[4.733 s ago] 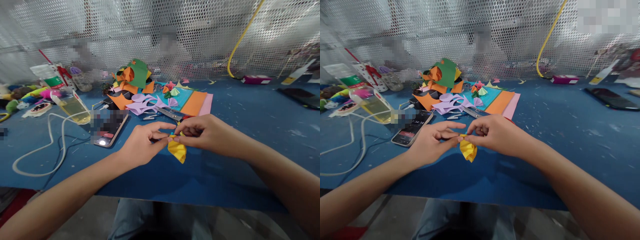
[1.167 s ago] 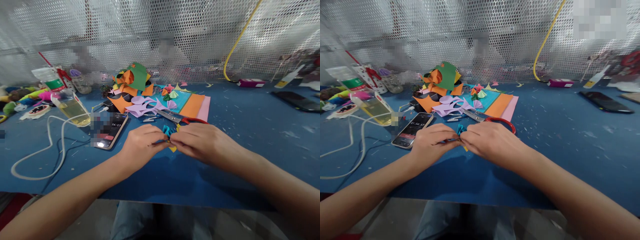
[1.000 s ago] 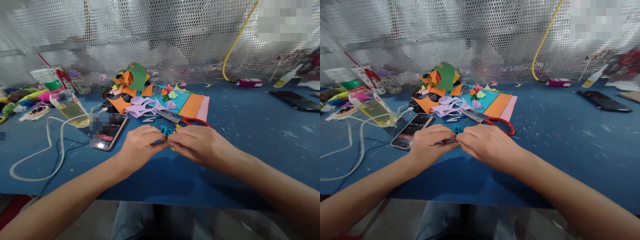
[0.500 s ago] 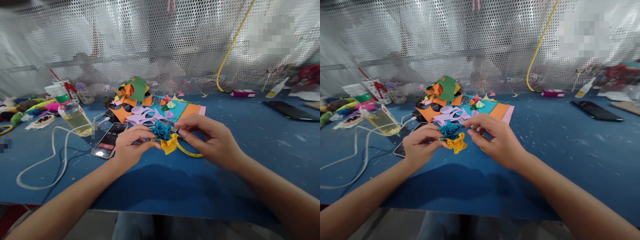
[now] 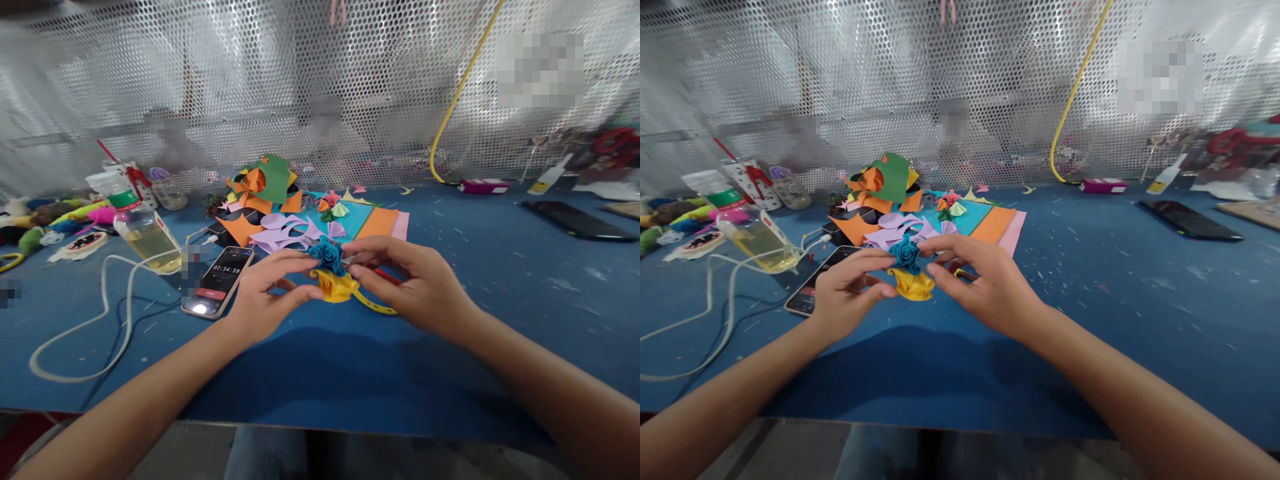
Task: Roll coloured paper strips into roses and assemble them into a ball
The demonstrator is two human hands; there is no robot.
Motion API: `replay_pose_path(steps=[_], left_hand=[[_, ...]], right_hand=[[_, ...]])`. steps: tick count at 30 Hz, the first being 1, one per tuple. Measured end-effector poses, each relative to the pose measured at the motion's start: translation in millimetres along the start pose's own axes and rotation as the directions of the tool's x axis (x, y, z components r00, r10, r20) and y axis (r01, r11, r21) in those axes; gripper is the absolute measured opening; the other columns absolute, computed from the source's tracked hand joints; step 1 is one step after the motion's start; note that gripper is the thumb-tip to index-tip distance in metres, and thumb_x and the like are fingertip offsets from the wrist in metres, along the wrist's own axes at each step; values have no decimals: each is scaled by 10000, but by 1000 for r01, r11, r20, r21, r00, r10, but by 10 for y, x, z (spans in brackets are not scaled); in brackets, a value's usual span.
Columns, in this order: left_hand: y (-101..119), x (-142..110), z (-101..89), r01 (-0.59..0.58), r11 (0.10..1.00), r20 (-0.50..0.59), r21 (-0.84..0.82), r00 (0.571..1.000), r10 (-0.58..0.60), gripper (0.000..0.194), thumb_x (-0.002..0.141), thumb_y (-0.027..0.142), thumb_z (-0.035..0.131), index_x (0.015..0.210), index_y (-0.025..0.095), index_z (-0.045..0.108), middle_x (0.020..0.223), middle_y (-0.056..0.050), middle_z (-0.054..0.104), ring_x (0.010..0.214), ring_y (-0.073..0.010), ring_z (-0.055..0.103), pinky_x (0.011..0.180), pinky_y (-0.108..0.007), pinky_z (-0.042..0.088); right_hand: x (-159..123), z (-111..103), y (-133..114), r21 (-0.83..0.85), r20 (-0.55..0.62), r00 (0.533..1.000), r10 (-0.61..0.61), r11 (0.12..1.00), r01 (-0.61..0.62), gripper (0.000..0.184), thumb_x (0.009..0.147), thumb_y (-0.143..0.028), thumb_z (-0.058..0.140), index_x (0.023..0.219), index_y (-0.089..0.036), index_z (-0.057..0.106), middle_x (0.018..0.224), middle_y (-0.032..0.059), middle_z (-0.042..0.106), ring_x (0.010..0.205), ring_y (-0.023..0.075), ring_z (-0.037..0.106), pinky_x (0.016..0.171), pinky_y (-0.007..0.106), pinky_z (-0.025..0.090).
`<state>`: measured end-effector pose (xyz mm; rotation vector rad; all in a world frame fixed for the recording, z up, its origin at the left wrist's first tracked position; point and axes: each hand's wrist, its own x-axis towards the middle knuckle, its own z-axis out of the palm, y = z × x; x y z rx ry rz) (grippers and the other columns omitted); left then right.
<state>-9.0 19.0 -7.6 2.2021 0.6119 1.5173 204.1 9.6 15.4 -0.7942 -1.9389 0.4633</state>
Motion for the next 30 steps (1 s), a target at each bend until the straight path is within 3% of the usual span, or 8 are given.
replay_pose_path(steps=[9,19,25,30], left_hand=[[19,-17,76,66,996,66,-53,996,-62,500,621,220,811,1091,224,642,1043,-79,603,808,-139,634,578,-229,619],[14,-14,52,144,990,100,7,985,-144,351,750,162,694,1089,217,625,1037,-66,609,836,-119,619,578,-168,572],[3,-9,37,261,965,125,21,957,-261,331,774,224,674,1100,211,622,1048,-76,631,857,-141,635,592,-190,565],[17,5,31,335,940,149,58,929,-340,335,785,266,656,1108,184,627,937,-64,657,852,-151,629,596,-199,560]], right_hand=[[-28,55,76,-43,-64,998,29,999,-31,174,801,-239,613,969,-202,592,768,-3,665,616,123,620,603,271,552],[13,43,99,-180,-34,998,-57,982,50,128,799,-202,619,912,-204,559,749,-16,567,577,98,522,541,247,476],[24,16,134,-241,5,994,-107,965,105,65,792,-213,635,798,-199,571,857,29,561,670,122,544,597,273,488],[15,19,163,-348,38,985,-168,922,170,73,804,-208,624,824,-205,554,927,55,554,824,168,579,680,311,508]])
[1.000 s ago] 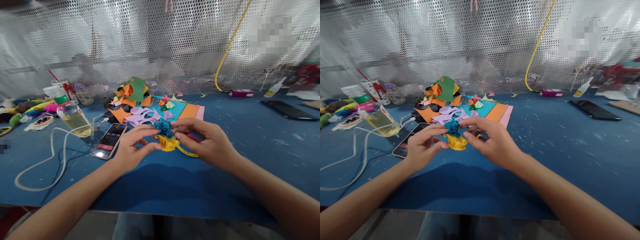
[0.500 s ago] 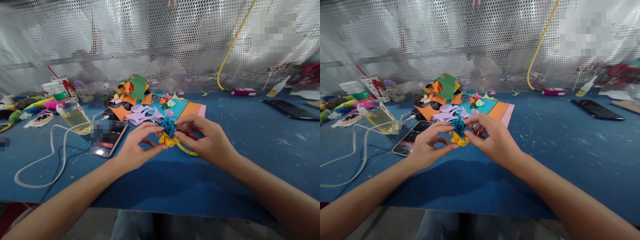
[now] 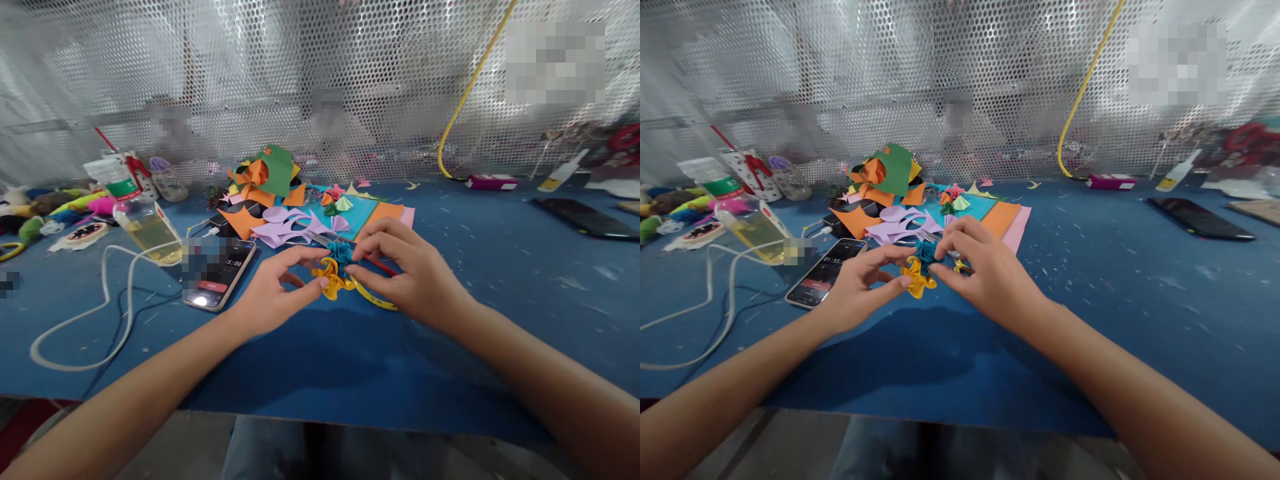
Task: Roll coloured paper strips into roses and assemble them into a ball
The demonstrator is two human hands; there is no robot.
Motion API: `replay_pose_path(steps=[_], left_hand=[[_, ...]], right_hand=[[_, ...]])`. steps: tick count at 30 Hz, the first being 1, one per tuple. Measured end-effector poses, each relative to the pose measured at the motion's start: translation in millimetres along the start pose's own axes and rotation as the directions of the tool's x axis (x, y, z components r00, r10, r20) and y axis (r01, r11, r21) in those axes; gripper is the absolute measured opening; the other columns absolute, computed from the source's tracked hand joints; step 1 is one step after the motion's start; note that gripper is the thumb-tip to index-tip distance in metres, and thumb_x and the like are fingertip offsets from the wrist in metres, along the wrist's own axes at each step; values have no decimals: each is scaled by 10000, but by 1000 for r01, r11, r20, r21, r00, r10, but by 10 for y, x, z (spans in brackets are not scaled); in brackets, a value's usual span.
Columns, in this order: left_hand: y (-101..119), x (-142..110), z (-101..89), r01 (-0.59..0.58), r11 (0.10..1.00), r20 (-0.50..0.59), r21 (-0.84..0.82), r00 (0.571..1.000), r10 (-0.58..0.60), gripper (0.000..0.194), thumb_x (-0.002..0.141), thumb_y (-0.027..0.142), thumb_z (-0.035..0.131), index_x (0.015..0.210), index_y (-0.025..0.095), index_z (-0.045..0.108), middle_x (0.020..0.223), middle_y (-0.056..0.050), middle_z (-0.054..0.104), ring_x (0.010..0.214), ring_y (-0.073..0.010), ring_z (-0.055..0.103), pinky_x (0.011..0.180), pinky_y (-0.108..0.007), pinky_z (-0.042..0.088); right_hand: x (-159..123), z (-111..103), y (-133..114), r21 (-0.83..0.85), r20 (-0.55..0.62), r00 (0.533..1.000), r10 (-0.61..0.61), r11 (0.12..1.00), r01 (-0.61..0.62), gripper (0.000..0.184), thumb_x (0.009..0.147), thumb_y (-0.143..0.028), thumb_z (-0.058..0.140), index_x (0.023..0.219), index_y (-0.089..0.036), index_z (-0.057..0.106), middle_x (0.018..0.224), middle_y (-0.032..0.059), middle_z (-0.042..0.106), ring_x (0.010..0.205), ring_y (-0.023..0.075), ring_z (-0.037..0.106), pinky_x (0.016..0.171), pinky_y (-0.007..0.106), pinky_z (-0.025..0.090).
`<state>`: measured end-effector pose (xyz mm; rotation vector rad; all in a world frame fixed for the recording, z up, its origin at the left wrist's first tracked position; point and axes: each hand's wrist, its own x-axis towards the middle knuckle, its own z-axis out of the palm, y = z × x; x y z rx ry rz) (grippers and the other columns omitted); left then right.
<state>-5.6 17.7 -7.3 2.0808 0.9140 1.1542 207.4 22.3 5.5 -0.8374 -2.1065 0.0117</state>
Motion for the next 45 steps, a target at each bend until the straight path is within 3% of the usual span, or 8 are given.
replay_pose_path(steps=[5,9,15,22,25,28,31,45], left_hand=[[71,4,-9,155,988,64,17,986,-156,340,812,321,623,1123,181,621,944,-50,652,874,-150,623,630,-195,539],[56,14,-1,212,977,100,-13,973,-210,345,823,335,610,1141,199,606,992,-51,652,864,-153,630,591,-192,521],[-15,27,31,289,947,148,-139,952,-269,322,838,303,587,1130,167,595,1022,-63,661,744,-115,618,581,-208,546],[-45,37,57,233,972,126,-35,966,-227,277,878,305,529,1107,168,601,1041,-80,651,783,-124,638,644,-246,569],[-53,42,38,-4,988,-17,157,1000,7,199,875,275,544,1028,174,621,1085,-95,626,981,-163,612,784,-296,550],[-46,40,14,-250,904,-102,348,948,301,137,808,290,652,835,160,619,889,-61,646,897,-155,611,799,-297,524],[-26,25,25,-361,846,-93,393,899,427,266,703,361,749,758,157,587,710,-6,627,691,-114,592,664,-234,519],[28,6,79,-258,948,-88,187,957,277,83,754,152,704,829,155,671,788,-23,699,673,-85,646,587,-152,556]], right_hand=[[-24,16,16,-116,58,987,-151,981,157,137,875,-199,528,998,-210,588,990,84,558,840,180,603,700,326,524],[-31,16,19,-230,109,960,-258,933,277,178,905,-198,469,941,-184,643,941,104,585,796,192,613,635,312,519],[-21,19,6,-229,176,949,-263,927,299,153,885,-191,502,886,-158,651,877,108,617,783,204,616,661,318,503],[-62,92,7,-149,197,974,-109,979,140,89,862,-206,529,822,-182,604,858,62,618,793,179,611,679,291,488],[-60,96,8,-86,190,982,-8,996,24,62,829,-184,550,778,-188,586,849,51,616,774,167,601,682,286,474],[-45,84,-12,0,156,981,113,993,-114,69,790,-168,573,727,-194,568,825,34,612,740,151,581,672,279,457],[-27,72,-55,75,136,959,248,963,-259,83,773,-185,582,693,-199,561,784,18,598,680,132,540,634,273,435],[-41,100,-146,289,288,862,417,821,-493,144,791,-284,568,675,-199,555,714,-12,535,639,114,479,608,263,405]])
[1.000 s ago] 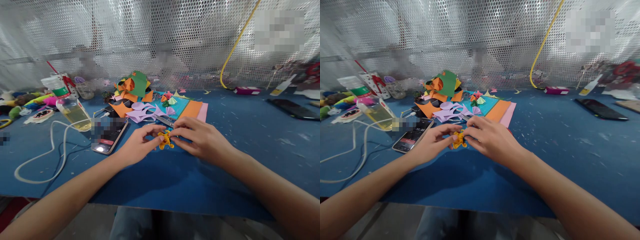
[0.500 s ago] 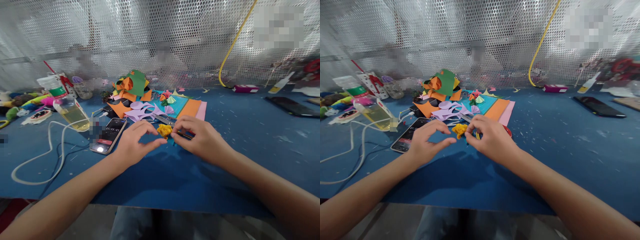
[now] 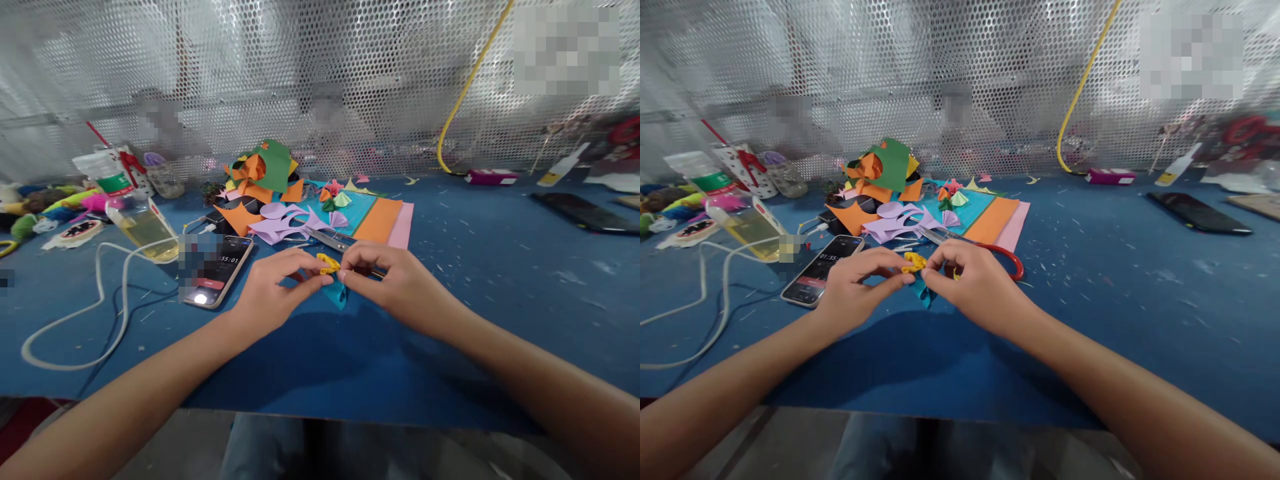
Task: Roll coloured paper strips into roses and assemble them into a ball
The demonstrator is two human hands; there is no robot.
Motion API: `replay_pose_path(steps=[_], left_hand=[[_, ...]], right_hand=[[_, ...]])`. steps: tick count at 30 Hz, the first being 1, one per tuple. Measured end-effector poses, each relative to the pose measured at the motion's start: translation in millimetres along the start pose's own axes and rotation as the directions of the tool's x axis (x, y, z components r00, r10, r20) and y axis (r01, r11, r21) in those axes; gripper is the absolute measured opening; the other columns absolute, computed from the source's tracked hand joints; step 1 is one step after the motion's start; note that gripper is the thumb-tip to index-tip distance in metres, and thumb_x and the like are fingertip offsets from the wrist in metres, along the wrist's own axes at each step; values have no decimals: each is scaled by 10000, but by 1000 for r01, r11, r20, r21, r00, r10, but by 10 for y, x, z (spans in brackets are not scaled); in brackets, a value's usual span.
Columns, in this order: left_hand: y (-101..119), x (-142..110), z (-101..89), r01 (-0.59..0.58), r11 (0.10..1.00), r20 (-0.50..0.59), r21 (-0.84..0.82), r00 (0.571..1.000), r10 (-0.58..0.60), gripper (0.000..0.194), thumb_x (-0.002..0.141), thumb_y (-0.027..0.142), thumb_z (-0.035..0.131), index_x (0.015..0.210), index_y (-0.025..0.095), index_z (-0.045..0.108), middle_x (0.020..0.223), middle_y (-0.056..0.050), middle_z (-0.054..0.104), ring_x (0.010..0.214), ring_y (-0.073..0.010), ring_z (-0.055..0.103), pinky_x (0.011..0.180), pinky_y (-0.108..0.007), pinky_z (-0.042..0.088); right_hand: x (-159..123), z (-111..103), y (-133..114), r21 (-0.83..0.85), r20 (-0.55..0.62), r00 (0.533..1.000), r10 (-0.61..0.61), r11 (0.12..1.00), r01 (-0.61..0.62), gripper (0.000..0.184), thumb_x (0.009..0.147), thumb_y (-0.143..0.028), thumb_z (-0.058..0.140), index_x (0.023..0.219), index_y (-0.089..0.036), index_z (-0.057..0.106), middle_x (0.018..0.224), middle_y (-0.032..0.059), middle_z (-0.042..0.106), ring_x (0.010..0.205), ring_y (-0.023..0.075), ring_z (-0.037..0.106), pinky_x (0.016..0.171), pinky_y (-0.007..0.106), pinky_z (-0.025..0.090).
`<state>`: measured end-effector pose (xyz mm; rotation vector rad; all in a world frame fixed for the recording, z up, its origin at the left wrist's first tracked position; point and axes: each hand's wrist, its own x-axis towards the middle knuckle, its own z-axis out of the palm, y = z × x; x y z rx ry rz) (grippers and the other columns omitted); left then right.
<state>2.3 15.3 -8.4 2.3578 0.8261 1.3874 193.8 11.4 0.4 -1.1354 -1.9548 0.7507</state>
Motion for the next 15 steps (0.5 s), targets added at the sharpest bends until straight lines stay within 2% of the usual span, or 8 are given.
replay_pose_path(steps=[4,7,10,15], left_hand=[[16,-14,13,-4,999,-80,36,997,7,199,742,151,715,932,170,663,836,-16,736,709,-102,693,614,-145,574],[48,-15,11,-21,996,-107,87,994,30,126,759,137,684,871,179,642,815,5,735,657,-92,695,584,-134,569],[70,-7,-6,-31,987,-89,156,995,45,67,772,135,640,816,181,618,771,14,727,584,-83,678,554,-141,561],[56,4,-23,-143,963,-5,226,989,148,121,787,95,559,795,174,650,757,-15,737,714,-117,700,651,-186,570]], right_hand=[[10,-6,-18,18,-5,999,41,999,-41,149,786,-300,557,678,-198,559,697,-12,530,627,115,469,591,265,396],[8,-5,-21,27,-21,998,54,998,-53,151,779,-302,557,674,-194,558,671,-16,523,601,111,459,562,260,390],[6,-1,-15,47,-43,998,50,998,-48,158,774,-304,562,664,-191,556,641,-20,513,568,105,448,525,248,378],[22,28,-3,79,-45,997,69,995,-65,162,777,-301,557,664,-186,560,612,-26,501,548,97,438,495,232,362]])
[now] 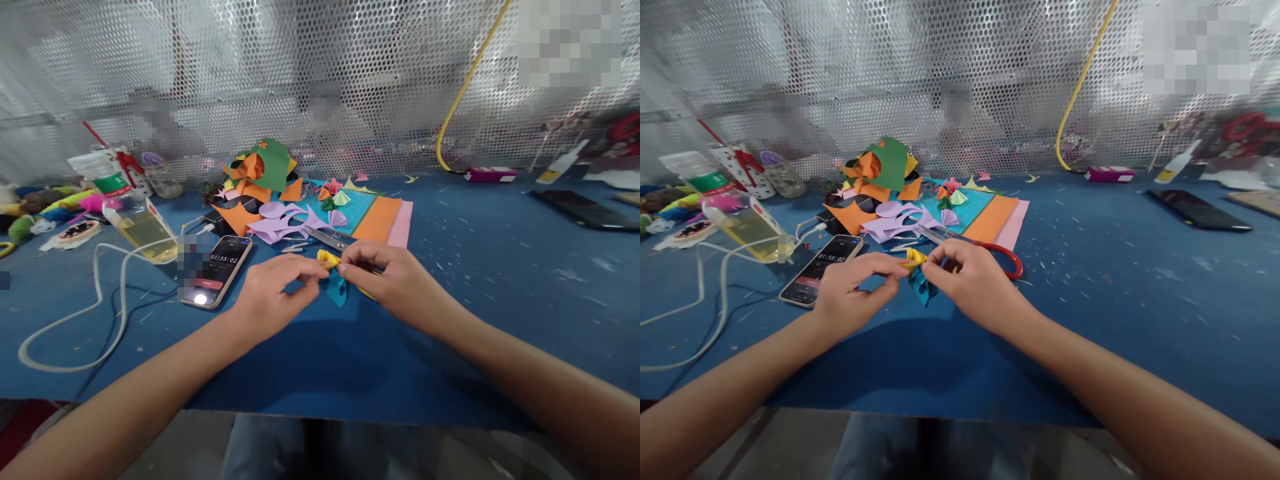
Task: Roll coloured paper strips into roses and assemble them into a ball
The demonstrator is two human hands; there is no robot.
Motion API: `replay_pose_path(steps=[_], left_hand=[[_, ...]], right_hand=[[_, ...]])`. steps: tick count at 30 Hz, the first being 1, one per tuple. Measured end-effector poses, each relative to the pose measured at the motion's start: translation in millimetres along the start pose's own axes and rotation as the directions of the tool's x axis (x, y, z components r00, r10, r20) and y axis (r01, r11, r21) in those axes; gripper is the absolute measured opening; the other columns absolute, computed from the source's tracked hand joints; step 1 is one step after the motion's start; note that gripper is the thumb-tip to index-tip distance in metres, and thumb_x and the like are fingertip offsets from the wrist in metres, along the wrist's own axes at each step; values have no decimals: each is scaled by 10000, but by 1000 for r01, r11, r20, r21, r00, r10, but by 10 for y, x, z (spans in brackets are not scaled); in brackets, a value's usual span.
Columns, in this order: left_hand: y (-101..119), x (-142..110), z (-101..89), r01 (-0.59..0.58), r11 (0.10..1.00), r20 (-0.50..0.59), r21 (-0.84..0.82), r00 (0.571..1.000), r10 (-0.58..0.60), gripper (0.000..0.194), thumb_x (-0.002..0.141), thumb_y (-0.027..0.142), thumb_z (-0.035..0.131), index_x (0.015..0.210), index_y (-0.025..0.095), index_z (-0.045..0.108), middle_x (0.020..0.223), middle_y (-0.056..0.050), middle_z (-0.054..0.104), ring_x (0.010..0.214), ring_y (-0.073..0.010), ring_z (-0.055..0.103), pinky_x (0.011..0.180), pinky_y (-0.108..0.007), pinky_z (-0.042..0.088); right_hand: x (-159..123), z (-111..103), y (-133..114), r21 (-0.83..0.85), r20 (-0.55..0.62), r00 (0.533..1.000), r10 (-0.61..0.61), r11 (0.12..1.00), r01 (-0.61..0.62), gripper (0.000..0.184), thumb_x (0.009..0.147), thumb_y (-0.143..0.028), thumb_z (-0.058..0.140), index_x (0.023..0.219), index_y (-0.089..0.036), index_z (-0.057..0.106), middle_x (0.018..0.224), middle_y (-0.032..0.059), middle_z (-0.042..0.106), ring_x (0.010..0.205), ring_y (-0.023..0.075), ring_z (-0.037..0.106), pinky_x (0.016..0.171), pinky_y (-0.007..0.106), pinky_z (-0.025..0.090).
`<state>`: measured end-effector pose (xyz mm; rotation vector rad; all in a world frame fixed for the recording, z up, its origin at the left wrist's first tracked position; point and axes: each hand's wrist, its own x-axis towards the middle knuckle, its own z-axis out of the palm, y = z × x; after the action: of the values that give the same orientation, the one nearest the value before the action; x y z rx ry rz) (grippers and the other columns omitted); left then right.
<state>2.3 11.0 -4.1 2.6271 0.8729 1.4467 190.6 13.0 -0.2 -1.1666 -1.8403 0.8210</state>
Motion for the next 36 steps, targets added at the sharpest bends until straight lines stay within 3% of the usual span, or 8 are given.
replay_pose_path(steps=[3,8,15,22,26,29,32,36], left_hand=[[-8,0,8,-48,999,-11,16,999,48,128,786,103,594,862,165,676,800,-40,745,725,-124,701,696,-211,573],[-20,7,5,-15,1000,-18,10,1000,15,162,699,206,758,835,156,685,782,-48,748,693,-140,702,689,-220,581],[11,30,-13,84,996,20,-23,996,-84,63,714,114,706,756,156,686,735,-26,743,620,-124,690,618,-195,576],[5,2,9,84,996,35,18,996,-84,121,745,104,613,799,168,700,765,-23,750,636,-125,694,600,-197,569],[-28,-30,26,91,995,81,48,992,-94,205,769,107,580,932,161,692,805,-29,751,671,-122,702,580,-176,557],[-38,-43,29,88,996,127,23,988,-91,290,788,110,560,1064,151,641,890,-34,748,739,-125,709,638,-184,567],[-30,-44,21,90,996,198,7,976,-90,308,809,113,535,1106,150,607,971,-43,737,825,-138,708,716,-206,565],[-5,-39,5,172,985,302,-17,940,-159,337,840,136,512,1172,189,541,907,-15,741,824,-145,711,714,-226,561]], right_hand=[[7,18,6,11,11,1000,18,1000,-18,160,782,-307,555,678,-186,563,630,-22,512,568,101,452,509,234,374],[-5,24,-7,22,53,998,-26,999,25,160,795,-297,558,672,-197,567,681,-8,543,597,108,480,539,235,406],[-18,24,-2,-107,11,983,-185,977,186,126,785,-226,583,666,-203,549,715,1,559,642,120,518,599,251,438],[-34,8,-11,-370,6,909,-416,844,388,64,780,-172,574,769,-207,522,755,21,563,666,146,516,620,287,438],[-24,9,32,-440,52,864,-501,765,470,75,796,-192,596,830,-201,529,854,51,589,760,172,559,675,304,461],[-10,14,74,-427,88,854,-513,755,498,77,809,-223,611,819,-192,542,869,59,602,825,186,583,714,305,471],[6,11,105,-387,80,874,-479,793,470,70,807,-223,620,820,-179,568,858,59,610,792,174,587,697,293,474],[27,-15,129,-325,106,899,-425,840,435,68,818,-236,612,793,-174,626,800,43,617,699,150,584,643,274,460]])
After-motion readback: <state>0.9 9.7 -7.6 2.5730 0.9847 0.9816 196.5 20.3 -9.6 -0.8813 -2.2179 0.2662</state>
